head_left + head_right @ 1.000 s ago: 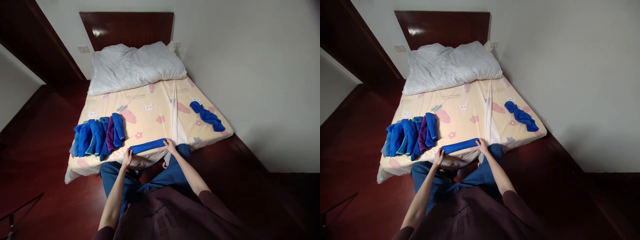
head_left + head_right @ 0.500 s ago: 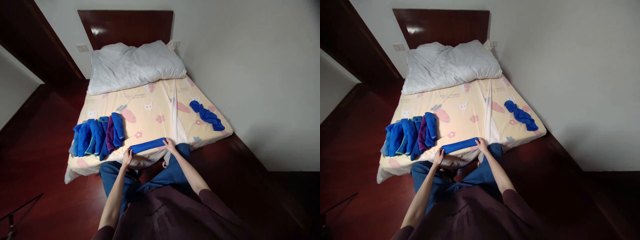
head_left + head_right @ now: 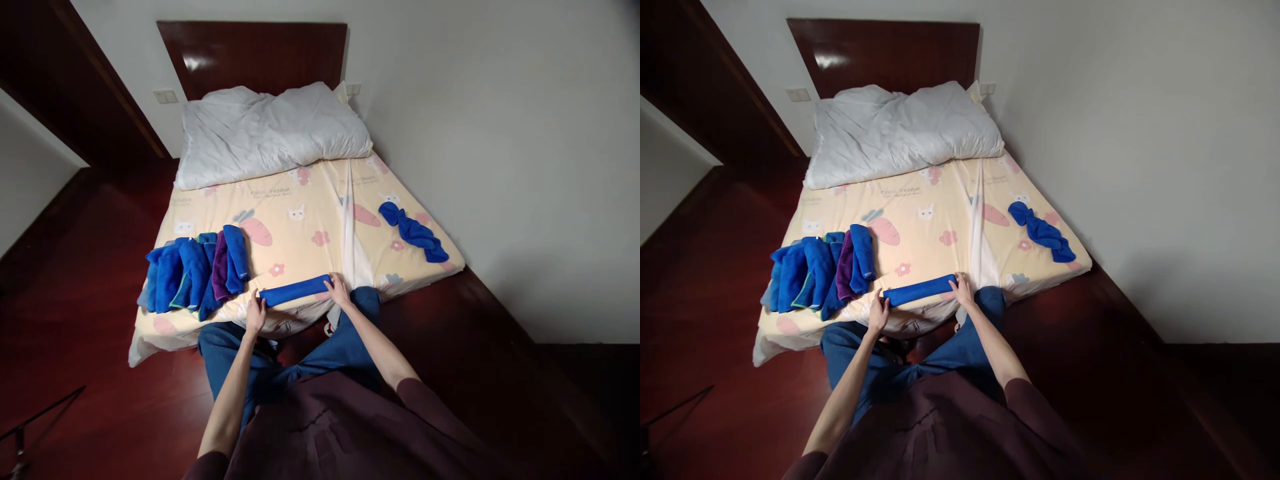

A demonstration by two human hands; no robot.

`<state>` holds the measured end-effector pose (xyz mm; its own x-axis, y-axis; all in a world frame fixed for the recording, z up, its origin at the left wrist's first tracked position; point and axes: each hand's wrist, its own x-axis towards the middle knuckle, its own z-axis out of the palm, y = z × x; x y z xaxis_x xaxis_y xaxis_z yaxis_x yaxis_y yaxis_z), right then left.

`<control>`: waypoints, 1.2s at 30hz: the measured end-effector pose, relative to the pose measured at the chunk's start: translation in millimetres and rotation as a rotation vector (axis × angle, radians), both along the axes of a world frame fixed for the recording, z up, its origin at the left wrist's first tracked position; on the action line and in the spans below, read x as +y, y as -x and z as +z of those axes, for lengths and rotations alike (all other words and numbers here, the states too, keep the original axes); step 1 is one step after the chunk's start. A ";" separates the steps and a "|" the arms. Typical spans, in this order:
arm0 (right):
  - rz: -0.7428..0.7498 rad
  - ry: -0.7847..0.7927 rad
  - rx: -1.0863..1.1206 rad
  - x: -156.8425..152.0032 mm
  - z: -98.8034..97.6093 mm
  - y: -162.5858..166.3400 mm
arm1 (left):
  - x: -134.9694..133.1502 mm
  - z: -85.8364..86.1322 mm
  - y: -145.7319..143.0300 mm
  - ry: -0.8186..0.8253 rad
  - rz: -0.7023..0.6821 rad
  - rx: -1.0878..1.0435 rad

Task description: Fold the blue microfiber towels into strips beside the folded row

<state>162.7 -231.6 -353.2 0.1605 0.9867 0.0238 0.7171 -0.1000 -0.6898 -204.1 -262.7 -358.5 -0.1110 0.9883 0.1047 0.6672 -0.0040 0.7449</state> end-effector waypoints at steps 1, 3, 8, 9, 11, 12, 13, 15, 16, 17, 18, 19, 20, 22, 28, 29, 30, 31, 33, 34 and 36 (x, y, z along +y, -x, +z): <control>0.025 -0.034 -0.056 -2.4 3.3 2.0 | -2.8 2.4 -1.5 -0.042 -0.009 0.046; 0.164 -0.119 -0.178 -8.0 10.2 8.2 | -9.1 8.0 -4.9 -0.122 -0.103 0.163; 0.515 -0.189 -0.290 -19.1 17.2 30.9 | -19.6 17.0 -14.4 -0.151 -0.332 0.339; 0.514 -0.175 -0.298 -19.7 16.6 33.8 | -20.1 16.9 -15.6 -0.141 -0.302 0.345; 0.495 -0.131 -0.322 -18.7 15.4 35.0 | -19.6 16.2 -16.1 -0.109 -0.243 0.327; 0.483 -0.103 -0.342 -17.4 15.1 33.0 | -18.9 16.2 -15.6 -0.086 -0.221 0.309; 0.471 -0.072 -0.369 -15.6 15.4 29.3 | -18.2 17.1 -14.5 -0.059 -0.206 0.288; 0.440 -0.006 -0.430 -12.4 17.0 18.1 | -17.8 21.6 -11.7 -0.001 -0.185 0.239; 0.422 0.024 -0.458 -11.5 18.2 11.3 | -18.9 25.3 -10.3 0.024 -0.171 0.210; 0.406 0.051 -0.481 -11.4 19.3 4.1 | -21.4 29.5 -9.0 0.041 -0.150 0.172; 0.390 0.075 -0.500 -12.4 20.3 -3.2 | -25.7 33.8 -8.0 0.055 -0.115 0.119; 0.372 0.095 -0.513 -14.5 21.0 -10.2 | -32.0 37.6 -7.6 0.072 -0.053 0.035; 0.349 0.105 -0.523 -17.4 21.7 -16.7 | -40.3 40.5 -8.0 0.093 0.032 -0.070; 0.302 0.085 -0.532 -24.5 23.5 -26.7 | -61.4 43.0 -13.7 0.154 0.213 -0.285; 0.449 -0.160 -0.496 -28.8 45.6 -12.4 | -93.8 43.2 -81.1 0.479 0.427 -1.017; 0.520 -0.180 -0.494 -26.3 49.6 -2.8 | -87.4 45.2 -94.9 0.507 0.453 -1.191; 0.587 -0.191 -0.497 -23.8 52.3 7.8 | -78.1 47.5 -107.4 0.517 0.475 -1.334; 0.643 -0.196 -0.504 -21.5 53.3 18.5 | -66.9 49.8 -118.1 0.514 0.493 -1.428; 0.714 -0.189 -0.526 -18.2 49.3 37.4 | -43.3 53.0 -133.7 0.492 0.534 -1.472; 0.730 -0.177 -0.539 -17.2 44.9 44.5 | -32.6 53.7 -138.7 0.486 0.571 -1.485; 0.730 -0.145 -0.564 -16.3 33.4 53.2 | -16.2 52.8 -144.6 0.475 0.664 -1.491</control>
